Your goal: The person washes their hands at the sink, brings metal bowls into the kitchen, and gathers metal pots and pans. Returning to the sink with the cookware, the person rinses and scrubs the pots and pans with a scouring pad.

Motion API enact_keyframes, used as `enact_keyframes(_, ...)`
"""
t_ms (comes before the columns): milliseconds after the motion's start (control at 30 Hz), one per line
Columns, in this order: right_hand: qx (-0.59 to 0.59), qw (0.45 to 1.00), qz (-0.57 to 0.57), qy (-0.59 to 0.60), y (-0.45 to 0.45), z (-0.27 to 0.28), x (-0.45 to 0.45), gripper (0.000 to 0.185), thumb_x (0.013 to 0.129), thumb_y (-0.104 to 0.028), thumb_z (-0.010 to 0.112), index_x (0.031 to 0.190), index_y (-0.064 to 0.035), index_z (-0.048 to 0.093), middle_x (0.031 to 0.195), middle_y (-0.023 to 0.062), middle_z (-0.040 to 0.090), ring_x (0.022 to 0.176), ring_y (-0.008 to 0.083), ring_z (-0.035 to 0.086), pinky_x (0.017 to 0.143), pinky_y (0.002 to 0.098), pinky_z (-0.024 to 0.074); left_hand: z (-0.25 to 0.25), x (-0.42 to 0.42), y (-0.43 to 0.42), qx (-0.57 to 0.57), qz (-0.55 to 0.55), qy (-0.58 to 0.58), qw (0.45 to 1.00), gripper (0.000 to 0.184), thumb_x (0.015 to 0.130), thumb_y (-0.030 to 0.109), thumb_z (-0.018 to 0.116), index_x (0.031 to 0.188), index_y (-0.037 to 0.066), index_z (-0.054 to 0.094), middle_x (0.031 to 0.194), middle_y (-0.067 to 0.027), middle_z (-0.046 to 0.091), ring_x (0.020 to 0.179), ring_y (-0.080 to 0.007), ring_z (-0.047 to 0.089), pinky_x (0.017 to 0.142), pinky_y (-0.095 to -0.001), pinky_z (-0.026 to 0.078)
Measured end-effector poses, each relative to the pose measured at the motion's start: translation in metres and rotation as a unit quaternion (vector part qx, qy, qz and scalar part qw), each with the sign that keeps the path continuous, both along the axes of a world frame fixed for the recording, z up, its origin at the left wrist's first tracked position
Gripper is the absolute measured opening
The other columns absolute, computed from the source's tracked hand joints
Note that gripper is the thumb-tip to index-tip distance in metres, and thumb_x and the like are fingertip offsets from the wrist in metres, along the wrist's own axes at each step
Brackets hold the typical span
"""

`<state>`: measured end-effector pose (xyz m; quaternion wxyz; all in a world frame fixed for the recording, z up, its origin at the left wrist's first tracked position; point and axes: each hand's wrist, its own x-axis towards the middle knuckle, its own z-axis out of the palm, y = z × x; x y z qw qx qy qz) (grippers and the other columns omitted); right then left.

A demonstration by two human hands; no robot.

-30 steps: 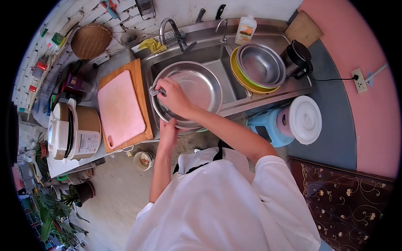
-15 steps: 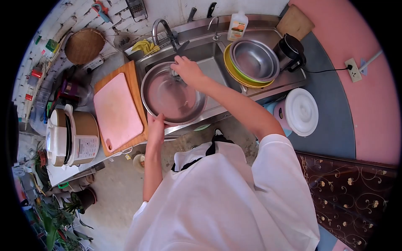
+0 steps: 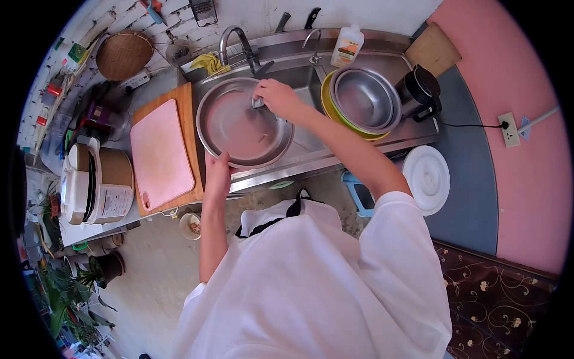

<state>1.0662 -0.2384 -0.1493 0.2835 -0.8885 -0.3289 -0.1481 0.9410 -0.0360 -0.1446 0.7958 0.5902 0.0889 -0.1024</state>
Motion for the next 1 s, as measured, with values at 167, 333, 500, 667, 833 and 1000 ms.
enact_keyframes(167, 0.099, 0.976, -0.019, 0.192, 0.01, -0.019, -0.065, 0.014, 0.07, -0.003, 0.058, 0.084, -0.004, 0.055, 0.086, 0.0126, 0.054, 0.084, 0.0304, 0.053, 0.072, 0.0369, 0.0431, 0.013, 0.014, -0.016, 0.02, 0.005, -0.029, 0.999, 0.053, 0.079, -0.004, 0.035, 0.128, 0.008, 0.018, 0.116, -0.0174, 0.041, 0.092, -0.0273, 0.056, 0.056, -0.0324, 0.056)
enact_keyframes(333, 0.186, 0.964, 0.075, 0.173, 0.035, 0.015, -0.038, 0.017, 0.069, -0.007, 0.061, 0.085, -0.0042, 0.055, 0.084, 0.0137, 0.054, 0.083, 0.0311, 0.053, 0.072, 0.0376, 0.0422, -0.016, 0.024, -0.049, -0.012, 0.011, 0.0, 1.0, 0.053, 0.079, -0.005, 0.034, 0.128, 0.007, 0.018, 0.112, -0.0171, 0.044, 0.091, -0.027, 0.056, 0.056, -0.0338, 0.057)
enact_keyframes(500, 0.236, 0.933, -0.087, 0.258, -0.01, -0.003, 0.03, 0.017, 0.074, -0.004, 0.052, 0.091, -0.0045, 0.057, 0.088, 0.0155, 0.054, 0.086, 0.0298, 0.054, 0.069, 0.0359, 0.043, -0.008, 0.024, -0.059, -0.056, 0.017, 0.045, 0.997, 0.044, 0.08, -0.005, 0.033, 0.123, 0.001, 0.024, 0.111, -0.0174, 0.046, 0.089, -0.027, 0.057, 0.06, -0.0364, 0.057)
enact_keyframes(667, 0.086, 0.977, 0.024, 0.192, -0.022, -0.023, -0.035, 0.014, 0.073, -0.002, 0.052, 0.085, -0.0047, 0.057, 0.085, 0.0173, 0.053, 0.082, 0.0332, 0.053, 0.071, 0.0392, 0.0427, -0.011, 0.039, -0.062, -0.014, 0.051, -0.015, 0.999, 0.047, 0.079, -0.008, 0.031, 0.124, 0.002, 0.021, 0.115, -0.0193, 0.041, 0.09, -0.0294, 0.057, 0.064, -0.0382, 0.057)
enact_keyframes(833, 0.212, 0.969, 0.097, 0.079, 0.012, -0.004, 0.014, 0.013, 0.073, -0.002, 0.051, 0.084, -0.0033, 0.057, 0.087, 0.0164, 0.054, 0.083, 0.0333, 0.053, 0.073, 0.0386, 0.0427, -0.006, 0.032, -0.092, -0.052, 0.059, 0.073, 0.994, 0.049, 0.078, -0.007, 0.031, 0.125, 0.001, 0.021, 0.114, -0.0211, 0.041, 0.092, -0.0316, 0.056, 0.063, -0.0397, 0.058)
enact_keyframes(1000, 0.116, 0.979, -0.008, 0.168, -0.041, -0.026, 0.023, 0.015, 0.071, -0.002, 0.052, 0.085, -0.0025, 0.058, 0.085, 0.0163, 0.055, 0.084, 0.0342, 0.053, 0.075, 0.0406, 0.042, 0.004, 0.024, -0.089, -0.015, 0.112, 0.018, 0.993, 0.041, 0.077, -0.005, 0.03, 0.118, -0.005, 0.028, 0.111, -0.0221, 0.046, 0.089, -0.0318, 0.058, 0.065, -0.0393, 0.058)
